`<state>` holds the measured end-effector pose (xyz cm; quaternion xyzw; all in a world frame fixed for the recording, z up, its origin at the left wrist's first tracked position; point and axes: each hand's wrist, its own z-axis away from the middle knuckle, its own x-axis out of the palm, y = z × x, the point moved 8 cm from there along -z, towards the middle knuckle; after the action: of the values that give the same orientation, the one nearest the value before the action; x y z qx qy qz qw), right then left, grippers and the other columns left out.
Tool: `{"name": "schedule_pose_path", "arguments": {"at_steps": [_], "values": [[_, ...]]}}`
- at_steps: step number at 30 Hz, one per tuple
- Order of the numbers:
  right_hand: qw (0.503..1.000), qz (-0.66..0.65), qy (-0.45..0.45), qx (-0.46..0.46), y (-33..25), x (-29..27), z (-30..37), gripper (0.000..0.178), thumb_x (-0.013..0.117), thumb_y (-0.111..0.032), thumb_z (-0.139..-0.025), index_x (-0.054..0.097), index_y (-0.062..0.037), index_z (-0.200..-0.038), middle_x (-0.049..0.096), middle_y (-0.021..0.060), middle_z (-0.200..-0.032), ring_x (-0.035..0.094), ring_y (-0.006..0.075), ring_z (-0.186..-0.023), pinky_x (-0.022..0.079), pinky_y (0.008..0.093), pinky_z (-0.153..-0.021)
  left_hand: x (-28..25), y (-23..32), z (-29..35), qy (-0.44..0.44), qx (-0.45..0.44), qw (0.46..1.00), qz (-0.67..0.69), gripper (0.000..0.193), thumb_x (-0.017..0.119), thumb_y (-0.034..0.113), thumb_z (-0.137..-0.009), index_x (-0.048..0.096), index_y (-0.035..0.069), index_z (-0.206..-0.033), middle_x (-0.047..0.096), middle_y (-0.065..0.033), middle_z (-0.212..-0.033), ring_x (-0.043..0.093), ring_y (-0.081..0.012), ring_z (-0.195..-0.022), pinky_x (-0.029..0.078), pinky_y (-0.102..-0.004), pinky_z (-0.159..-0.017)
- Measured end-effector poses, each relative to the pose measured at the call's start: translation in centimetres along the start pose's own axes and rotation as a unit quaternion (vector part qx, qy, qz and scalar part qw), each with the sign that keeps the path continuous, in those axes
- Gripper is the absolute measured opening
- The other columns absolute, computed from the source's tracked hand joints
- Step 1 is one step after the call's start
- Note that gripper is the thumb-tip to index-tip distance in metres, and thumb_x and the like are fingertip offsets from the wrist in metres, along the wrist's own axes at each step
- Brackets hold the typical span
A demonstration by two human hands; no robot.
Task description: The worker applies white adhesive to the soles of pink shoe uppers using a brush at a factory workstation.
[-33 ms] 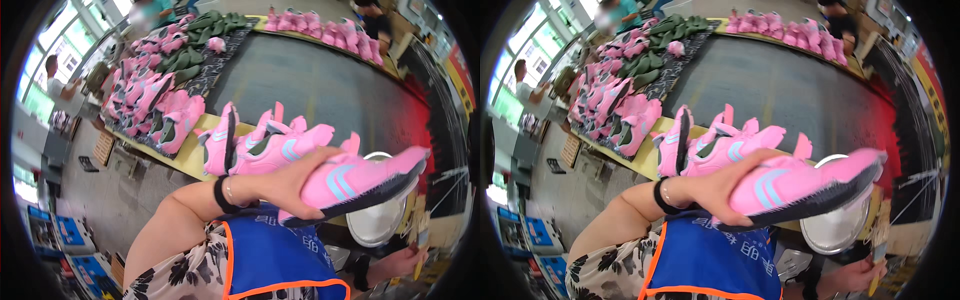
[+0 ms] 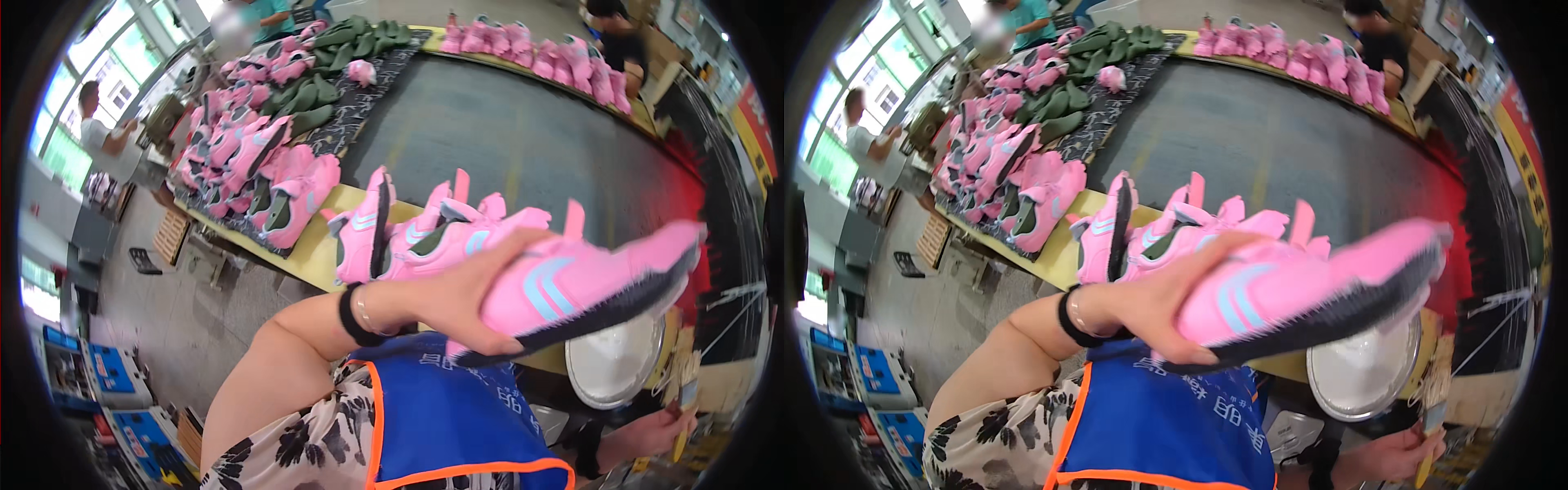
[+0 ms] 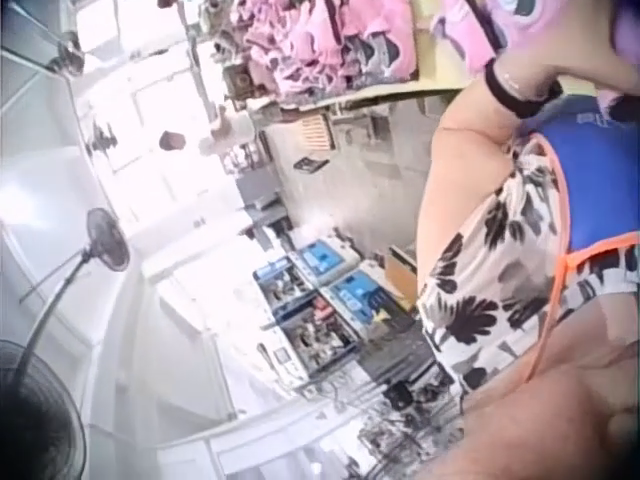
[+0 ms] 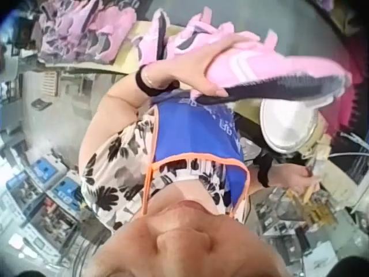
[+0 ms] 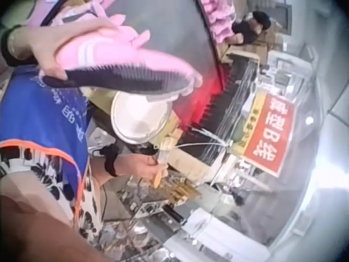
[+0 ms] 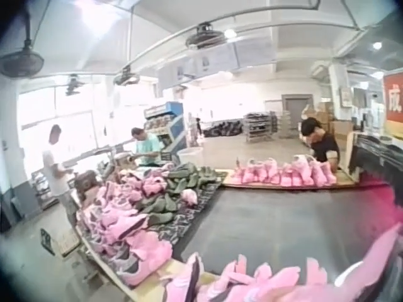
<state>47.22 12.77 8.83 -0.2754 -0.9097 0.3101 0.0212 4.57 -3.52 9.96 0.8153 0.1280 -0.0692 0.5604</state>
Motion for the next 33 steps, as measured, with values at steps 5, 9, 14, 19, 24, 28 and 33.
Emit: {"name": "schedule_pose_path", "arguments": {"at_steps": [5, 9, 14, 19, 24, 28, 33], "values": [[0.993, 0.09, -0.027, -0.076, 0.4, 2.4, 0.8, 0.028, 0.055, 0.003, -0.098, 0.057, 0.0079, -0.126, 0.052, 0.0145, -0.118, 0.063, 0.0245, -0.102, 0.057, 0.0334, -0.085, -12.2, 4.4, 7.1, 0.222, 0.032, 0.966, -0.127, 0.108, 0.088, 0.028, -0.062, 0.03, 0.002, -0.149, 0.044, -0.017, -0.144, 0.047, -0.0266, -0.133, 0.038, -0.0403, -0.111], [0.988, -0.15, -0.003, 0.047, 1.4, 3.4, 0.7, 0.027, 0.052, -0.01, -0.103, 0.056, 0.009, -0.122, 0.052, 0.0134, -0.117, 0.059, 0.0228, -0.108, 0.05, 0.0342, -0.097, -18.6, 4.3, 14.8, 0.42, -0.017, 0.815, -0.398, 0.102, 0.085, 0.024, -0.062, 0.032, 0.004, -0.148, 0.051, -0.0183, -0.134, 0.053, -0.0299, -0.127, 0.043, -0.0424, -0.107], [0.966, -0.183, 0.042, 0.178, 0.0, 5.4, 1.4, 0.027, 0.056, -0.02, -0.103, 0.056, 0.0047, -0.115, 0.053, 0.0115, -0.112, 0.057, 0.02, -0.106, 0.047, 0.031, -0.095, -20.8, -2.0, 22.0, 0.487, -0.184, 0.662, -0.538, 0.102, 0.087, 0.027, -0.059, 0.035, 0.009, -0.146, 0.053, -0.0234, -0.128, 0.059, -0.0426, -0.113, 0.05, -0.0481, -0.095], [0.972, -0.137, 0.039, 0.185, -2.7, 6.2, 1.3, 0.027, 0.06, -0.023, -0.101, 0.056, 0.0015, -0.11, 0.056, 0.0104, -0.106, 0.056, 0.0185, -0.098, 0.045, 0.0294, -0.088, -19.9, -8.7, 25.5, 0.491, -0.299, 0.619, -0.535, 0.102, 0.087, 0.032, -0.059, 0.036, 0.012, -0.145, 0.054, -0.0238, -0.117, 0.059, -0.0443, -0.109, 0.052, -0.0514, -0.088], [0.975, -0.134, 0.026, 0.178, -3.6, 6.5, 0.9, 0.028, 0.06, -0.023, -0.101, 0.055, 0.0034, -0.11, 0.056, 0.0112, -0.105, 0.056, 0.018, -0.098, 0.046, 0.0292, -0.088, -20.9, -12.4, 26.4, 0.466, -0.293, 0.683, -0.48, 0.104, 0.087, 0.031, -0.058, 0.034, 0.013, -0.146, 0.053, -0.0264, -0.122, 0.057, -0.045, -0.113, 0.051, -0.0514, -0.091], [0.972, -0.137, 0.028, 0.188, -4.1, 7.5, 1.3, 0.026, 0.06, -0.021, -0.101, 0.055, 0.0043, -0.108, 0.057, 0.0113, -0.105, 0.057, 0.0175, -0.099, 0.046, 0.0287, -0.089, -22.0, -13.5, 26.2, 0.414, -0.249, 0.738, -0.47, 0.106, 0.087, 0.033, -0.058, 0.032, 0.014, -0.147, 0.05, -0.0292, -0.131, 0.055, -0.046, -0.117, 0.05, -0.0511, -0.094], [0.971, -0.157, -0.008, 0.179, -5.2, 8.8, 1.5, 0.023, 0.061, -0.019, -0.101, 0.056, 0.0031, -0.106, 0.057, 0.0107, -0.105, 0.057, 0.0162, -0.1, 0.046, 0.0287, -0.09, -23.1, -14.8, 26.6, 0.417, -0.344, 0.693, -0.477, 0.108, 0.087, 0.036, -0.058, 0.031, 0.015, -0.148, 0.048, -0.0294, -0.129, 0.055, -0.0462, -0.116, 0.05, -0.0516, -0.094]]}}
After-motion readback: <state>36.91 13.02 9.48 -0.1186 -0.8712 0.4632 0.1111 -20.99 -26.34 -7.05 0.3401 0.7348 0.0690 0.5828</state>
